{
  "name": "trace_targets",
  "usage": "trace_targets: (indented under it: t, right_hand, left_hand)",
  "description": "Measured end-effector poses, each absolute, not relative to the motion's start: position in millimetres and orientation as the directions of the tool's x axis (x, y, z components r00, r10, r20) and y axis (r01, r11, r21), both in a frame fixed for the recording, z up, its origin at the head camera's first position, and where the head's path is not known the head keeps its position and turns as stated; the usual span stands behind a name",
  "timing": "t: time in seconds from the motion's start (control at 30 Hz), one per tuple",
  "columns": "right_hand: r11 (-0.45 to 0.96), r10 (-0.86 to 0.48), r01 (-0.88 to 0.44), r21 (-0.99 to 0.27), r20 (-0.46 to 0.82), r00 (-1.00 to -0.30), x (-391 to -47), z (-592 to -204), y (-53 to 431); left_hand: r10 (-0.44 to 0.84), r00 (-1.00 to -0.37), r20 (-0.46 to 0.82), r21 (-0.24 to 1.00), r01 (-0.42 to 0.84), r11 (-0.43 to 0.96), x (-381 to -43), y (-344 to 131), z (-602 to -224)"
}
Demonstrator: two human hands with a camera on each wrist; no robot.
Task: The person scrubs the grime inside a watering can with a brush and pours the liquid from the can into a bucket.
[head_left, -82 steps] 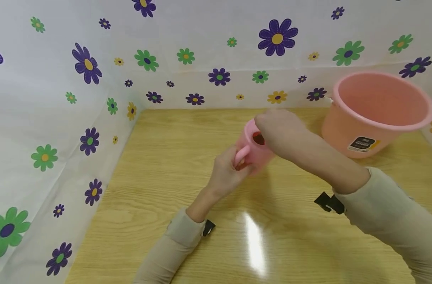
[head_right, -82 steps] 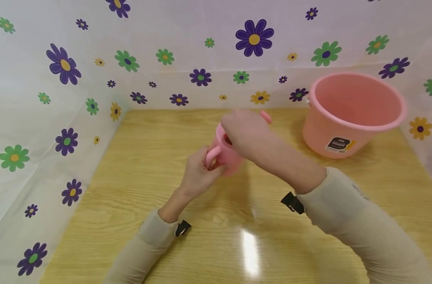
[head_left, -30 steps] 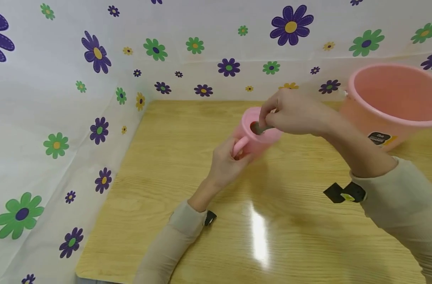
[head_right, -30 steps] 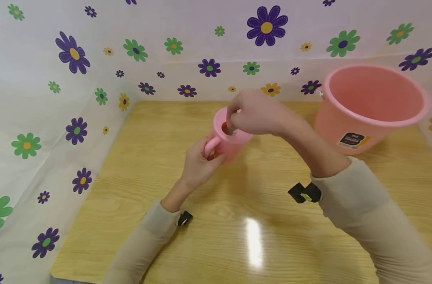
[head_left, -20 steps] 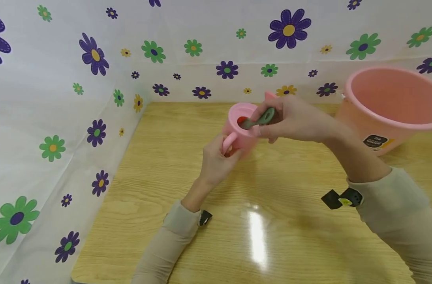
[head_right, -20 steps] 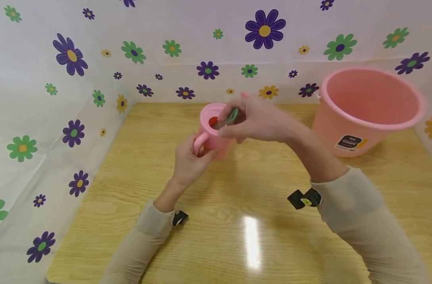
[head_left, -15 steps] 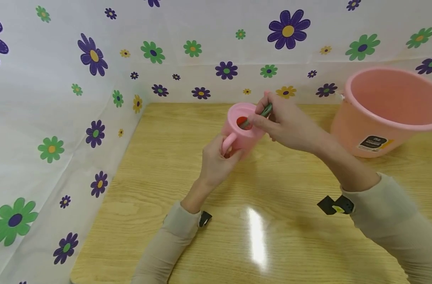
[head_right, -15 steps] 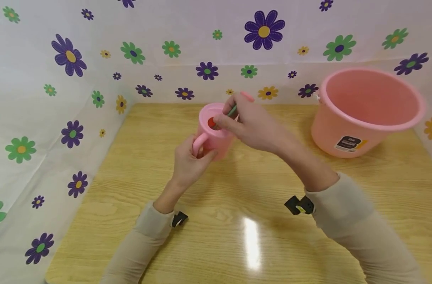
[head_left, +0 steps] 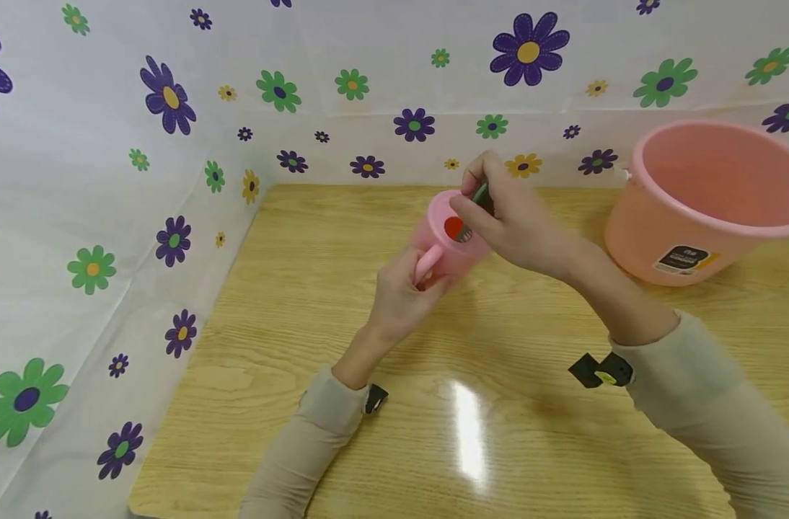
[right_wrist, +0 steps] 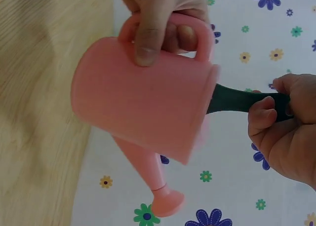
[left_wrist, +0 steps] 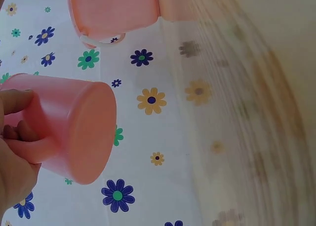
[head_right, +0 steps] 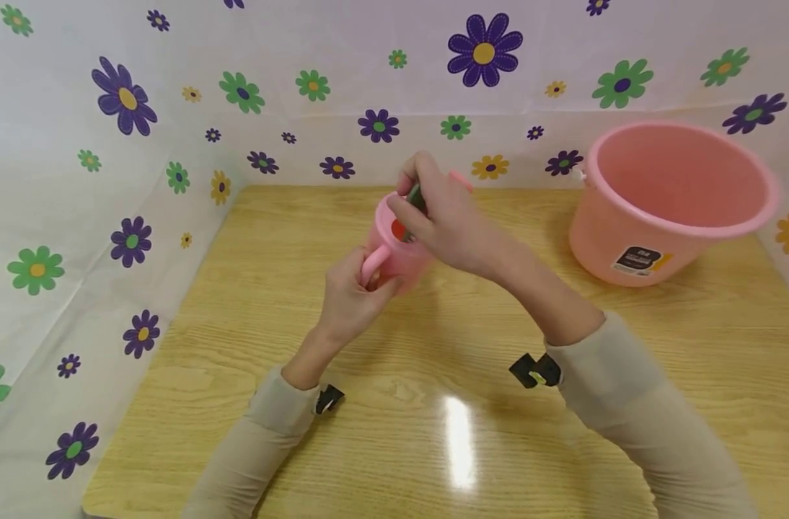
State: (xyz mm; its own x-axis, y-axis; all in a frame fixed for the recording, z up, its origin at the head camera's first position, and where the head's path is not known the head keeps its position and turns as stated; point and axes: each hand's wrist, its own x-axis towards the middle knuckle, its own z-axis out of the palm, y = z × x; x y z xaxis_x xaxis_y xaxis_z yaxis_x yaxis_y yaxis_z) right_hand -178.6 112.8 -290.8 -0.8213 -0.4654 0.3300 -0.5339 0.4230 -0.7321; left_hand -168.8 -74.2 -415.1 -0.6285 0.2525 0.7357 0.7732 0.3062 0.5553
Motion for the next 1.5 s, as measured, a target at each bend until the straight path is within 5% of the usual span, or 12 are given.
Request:
trace_targets:
  t: [0.27,0.8,1.3,1.5]
  right_hand:
    - [0.533,-0.541,-0.497,-0.685,0.176,-0.822,-188,-289,107]
    - [0.616,-0.473,-0.447,-0.649,0.149,-0.868,-186,-278,117]
    - [0.521,-0.676,-0.641,-0.564,0.186,-0.713,-186,-273,129]
    - [0.610,-0.666,-0.608,-0.508,0.086,-0.741,-190,-277,115]
  left_hand:
    - [0.212,-0.627,0.750,0.557,0.771,0.309,-172,-72,-412]
    - [0.270,-0.661,0.700,0.612,0.750,0.249,-169,-58,-420]
    - [0.254,-0.643,0.723,0.603,0.766,0.223,-163,-54,-420]
    - [0.209,-0.656,0.726,0.613,0.754,0.238,-161,-55,-422]
